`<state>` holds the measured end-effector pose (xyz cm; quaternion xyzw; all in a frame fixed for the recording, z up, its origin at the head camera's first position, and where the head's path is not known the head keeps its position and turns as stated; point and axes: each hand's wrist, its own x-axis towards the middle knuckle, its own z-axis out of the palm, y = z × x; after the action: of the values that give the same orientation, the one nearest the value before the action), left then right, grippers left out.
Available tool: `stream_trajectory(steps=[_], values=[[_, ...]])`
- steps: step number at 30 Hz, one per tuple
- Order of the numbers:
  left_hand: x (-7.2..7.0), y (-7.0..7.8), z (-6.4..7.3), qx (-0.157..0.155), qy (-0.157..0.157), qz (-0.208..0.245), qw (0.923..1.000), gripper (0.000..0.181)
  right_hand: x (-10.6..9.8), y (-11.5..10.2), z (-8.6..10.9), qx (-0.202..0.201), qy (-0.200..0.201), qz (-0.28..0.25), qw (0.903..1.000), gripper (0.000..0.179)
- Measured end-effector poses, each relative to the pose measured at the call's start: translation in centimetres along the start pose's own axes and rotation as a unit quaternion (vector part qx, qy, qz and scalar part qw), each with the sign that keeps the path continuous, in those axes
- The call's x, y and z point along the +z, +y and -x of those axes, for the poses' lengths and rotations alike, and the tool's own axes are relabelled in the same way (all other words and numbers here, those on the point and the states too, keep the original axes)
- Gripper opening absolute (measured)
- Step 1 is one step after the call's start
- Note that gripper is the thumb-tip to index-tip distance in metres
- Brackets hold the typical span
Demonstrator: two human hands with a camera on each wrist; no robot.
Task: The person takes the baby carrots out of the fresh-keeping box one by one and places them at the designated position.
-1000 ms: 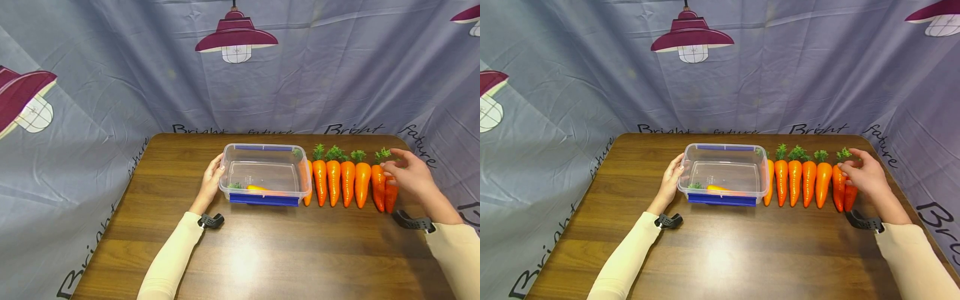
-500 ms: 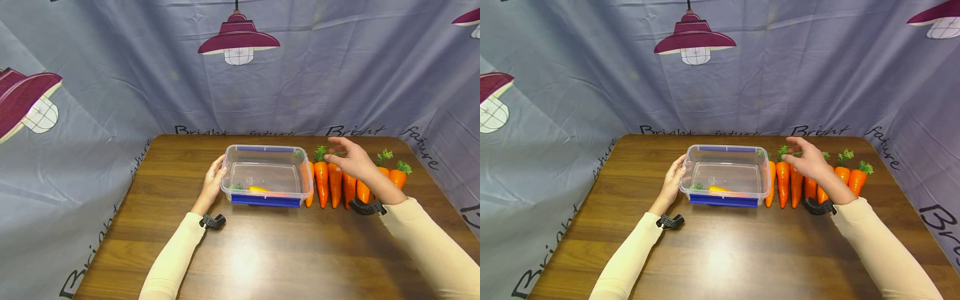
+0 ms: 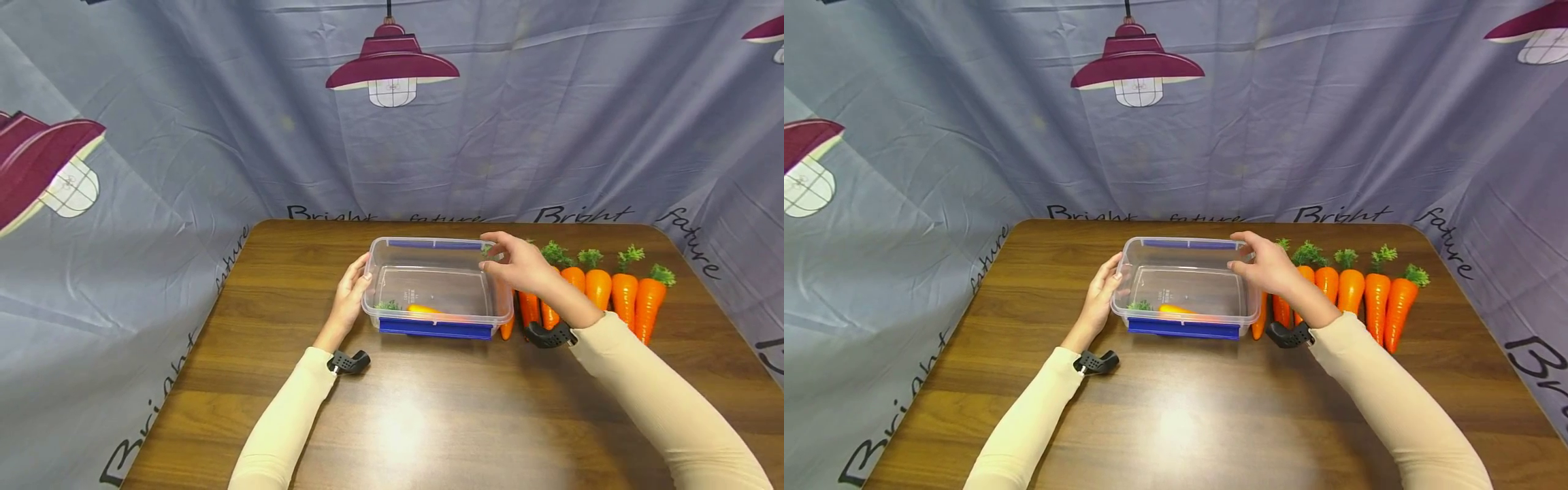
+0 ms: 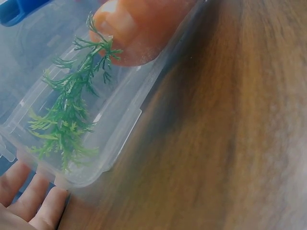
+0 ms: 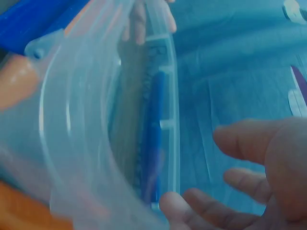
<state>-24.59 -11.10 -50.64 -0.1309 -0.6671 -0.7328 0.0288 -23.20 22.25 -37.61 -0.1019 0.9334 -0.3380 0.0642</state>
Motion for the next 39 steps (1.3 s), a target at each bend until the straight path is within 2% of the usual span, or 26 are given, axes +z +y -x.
stream_trajectory(steps=[6,12,19,24,29,34,39], values=[[-0.1,0.0,0.0,0.002,-0.002,0.004,1.0000,0.051,1.5,-0.9,-0.8,0.001,-0.015,0.001,0.9999,0.058],[-0.1,-0.1,-0.1,0.007,-0.004,0.006,0.9999,0.051,3.2,-1.2,-1.6,-0.029,-0.030,0.004,0.9991,0.058],[-0.2,-0.1,-0.1,0.005,-0.005,0.007,0.9999,0.051,5.1,-1.7,-2.4,-0.071,-0.091,0.010,0.9933,0.057],[-0.2,-0.1,-0.1,0.001,-0.004,0.006,1.0000,0.050,6.2,-2.1,-2.8,-0.077,-0.133,0.016,0.9880,0.058],[-0.1,-0.1,-0.1,0.000,-0.003,0.008,1.0000,0.050,7.1,-2.4,-3.2,-0.088,-0.189,0.020,0.9778,0.059],[0.0,0.1,-0.1,0.001,-0.001,0.012,0.9999,0.051,7.8,-2.3,-3.5,-0.119,-0.255,0.047,0.9585,0.054],[0.1,0.1,-0.1,0.002,0.001,0.011,0.9999,0.051,8.1,-2.4,-3.8,-0.119,-0.286,0.045,0.9499,0.054]])
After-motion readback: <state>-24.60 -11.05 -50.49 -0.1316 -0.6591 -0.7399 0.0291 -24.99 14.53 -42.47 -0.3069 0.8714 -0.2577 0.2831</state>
